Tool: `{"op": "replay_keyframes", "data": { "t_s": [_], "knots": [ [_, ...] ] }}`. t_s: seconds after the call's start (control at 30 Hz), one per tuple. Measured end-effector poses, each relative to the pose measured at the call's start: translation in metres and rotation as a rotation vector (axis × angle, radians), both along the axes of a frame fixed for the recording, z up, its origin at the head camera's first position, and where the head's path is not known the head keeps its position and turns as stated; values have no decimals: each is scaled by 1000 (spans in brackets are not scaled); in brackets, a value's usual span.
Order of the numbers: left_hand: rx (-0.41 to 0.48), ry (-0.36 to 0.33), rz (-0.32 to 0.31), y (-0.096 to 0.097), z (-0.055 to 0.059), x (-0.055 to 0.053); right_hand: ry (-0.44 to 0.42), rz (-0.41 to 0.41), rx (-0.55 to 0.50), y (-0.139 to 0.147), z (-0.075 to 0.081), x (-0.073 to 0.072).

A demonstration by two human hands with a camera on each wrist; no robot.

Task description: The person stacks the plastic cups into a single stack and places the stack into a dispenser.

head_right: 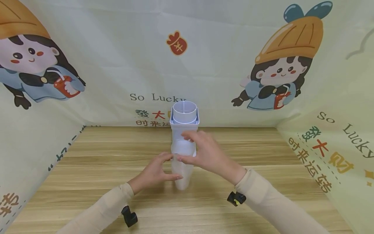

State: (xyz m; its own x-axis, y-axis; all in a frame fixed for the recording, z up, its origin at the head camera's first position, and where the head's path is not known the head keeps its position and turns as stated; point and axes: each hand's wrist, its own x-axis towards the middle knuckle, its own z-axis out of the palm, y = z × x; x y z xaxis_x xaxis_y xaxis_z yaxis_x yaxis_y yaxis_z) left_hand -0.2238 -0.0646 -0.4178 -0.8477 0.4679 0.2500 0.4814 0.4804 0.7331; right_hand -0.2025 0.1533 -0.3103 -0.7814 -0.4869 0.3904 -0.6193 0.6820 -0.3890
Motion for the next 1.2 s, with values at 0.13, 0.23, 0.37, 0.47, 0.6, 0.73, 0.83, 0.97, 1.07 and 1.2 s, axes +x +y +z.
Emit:
{"op": "replay_keyframes", "data": {
  "t_s": [0.13, 0.23, 0.37, 0.47, 0.6, 0.73, 0.83, 0.97, 1.07, 1.2],
  "knots": [
    [-14, 14, 4, 0, 0, 0, -1, 11, 4, -1, -7, -1],
    [-14, 18, 4, 0, 0, -1, -4, 9, 0, -1, -10, 0],
    [-9, 16, 7, -1, -1, -1, -14, 11, -8, -2, -15, 0],
    [-10, 16, 8, -1, -1, -1, -27, 10, -2, -3, -18, 0],
    [-16, 13, 5, -1, -1, -1, -39, 4, 6, -3, -24, 0],
    [-22, 15, -1, -1, 0, -1, -37, 8, 15, -3, -29, -1],
    [-22, 15, -4, -1, 0, 0, -32, 15, 25, -3, -32, -1],
    [-32, 19, 1, 0, 0, 0, -15, 26, 35, -3, -35, -1],
    [-39, 27, 6, 0, 0, 0, -4, 37, 38, -3, -38, -1],
    [-41, 35, 7, 0, 0, 0, -5, 45, 43, -2, -41, -1]
  ]
}}
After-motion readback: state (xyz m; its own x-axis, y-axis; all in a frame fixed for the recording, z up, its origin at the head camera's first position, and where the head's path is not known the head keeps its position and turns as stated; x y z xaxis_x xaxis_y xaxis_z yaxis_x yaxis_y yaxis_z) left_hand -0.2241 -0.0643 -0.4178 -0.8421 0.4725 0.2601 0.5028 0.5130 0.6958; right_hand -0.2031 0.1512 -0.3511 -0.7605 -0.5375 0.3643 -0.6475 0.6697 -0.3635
